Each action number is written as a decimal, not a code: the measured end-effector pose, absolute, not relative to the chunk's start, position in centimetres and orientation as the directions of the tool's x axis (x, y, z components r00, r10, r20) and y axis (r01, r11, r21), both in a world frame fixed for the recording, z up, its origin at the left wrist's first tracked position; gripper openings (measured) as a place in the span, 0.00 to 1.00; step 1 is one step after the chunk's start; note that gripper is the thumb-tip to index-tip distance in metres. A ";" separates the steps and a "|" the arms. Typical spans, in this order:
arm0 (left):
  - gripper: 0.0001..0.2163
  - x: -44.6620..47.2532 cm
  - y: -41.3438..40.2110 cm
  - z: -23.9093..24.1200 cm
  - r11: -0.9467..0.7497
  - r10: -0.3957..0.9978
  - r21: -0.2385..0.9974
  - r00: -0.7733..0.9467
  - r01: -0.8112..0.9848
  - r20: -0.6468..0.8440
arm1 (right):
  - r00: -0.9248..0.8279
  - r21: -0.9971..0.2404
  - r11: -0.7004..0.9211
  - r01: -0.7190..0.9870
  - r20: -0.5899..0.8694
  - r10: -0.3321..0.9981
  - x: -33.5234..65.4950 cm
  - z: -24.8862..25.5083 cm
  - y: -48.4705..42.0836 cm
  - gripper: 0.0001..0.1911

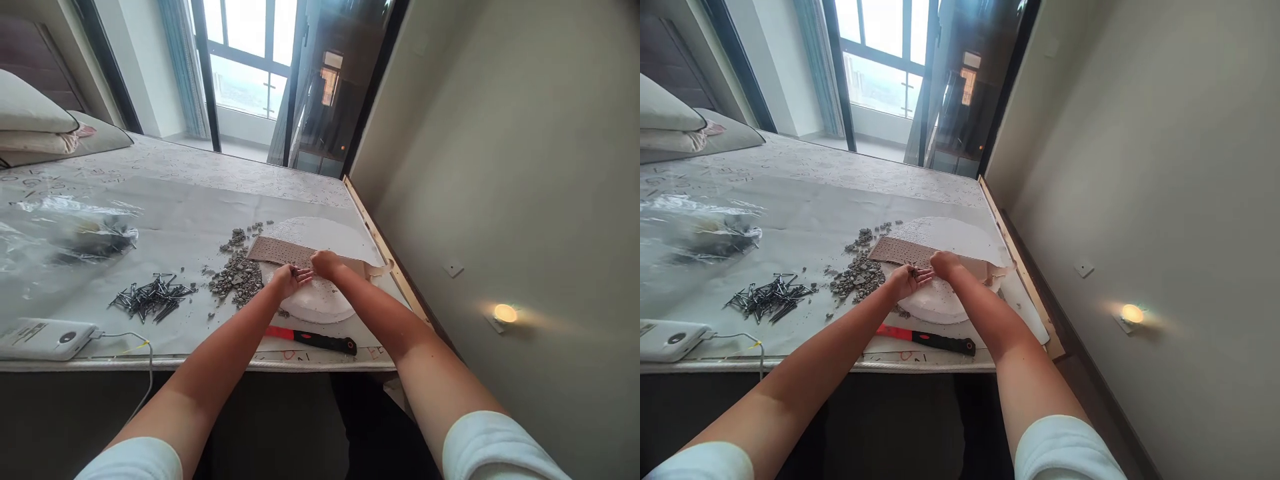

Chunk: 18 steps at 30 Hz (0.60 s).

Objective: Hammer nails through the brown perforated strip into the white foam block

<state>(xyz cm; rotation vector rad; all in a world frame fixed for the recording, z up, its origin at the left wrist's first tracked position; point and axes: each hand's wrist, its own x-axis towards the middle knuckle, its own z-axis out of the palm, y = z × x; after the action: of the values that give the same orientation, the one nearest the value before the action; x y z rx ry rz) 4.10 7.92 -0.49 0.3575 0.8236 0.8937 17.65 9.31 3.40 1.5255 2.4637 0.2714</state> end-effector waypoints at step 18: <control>0.08 3.7 8.4 -2.4 0.604 0.797 0.626 0.400 -0.494 -0.453 | -0.400 0.076 0.400 0.913 -0.023 0.916 16.6 5.2 8.8 0.18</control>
<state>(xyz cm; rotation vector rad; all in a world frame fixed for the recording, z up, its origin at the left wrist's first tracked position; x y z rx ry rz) 3.72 8.45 -2.37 0.4294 0.8052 0.8482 16.64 8.81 5.16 1.6859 2.5778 0.0788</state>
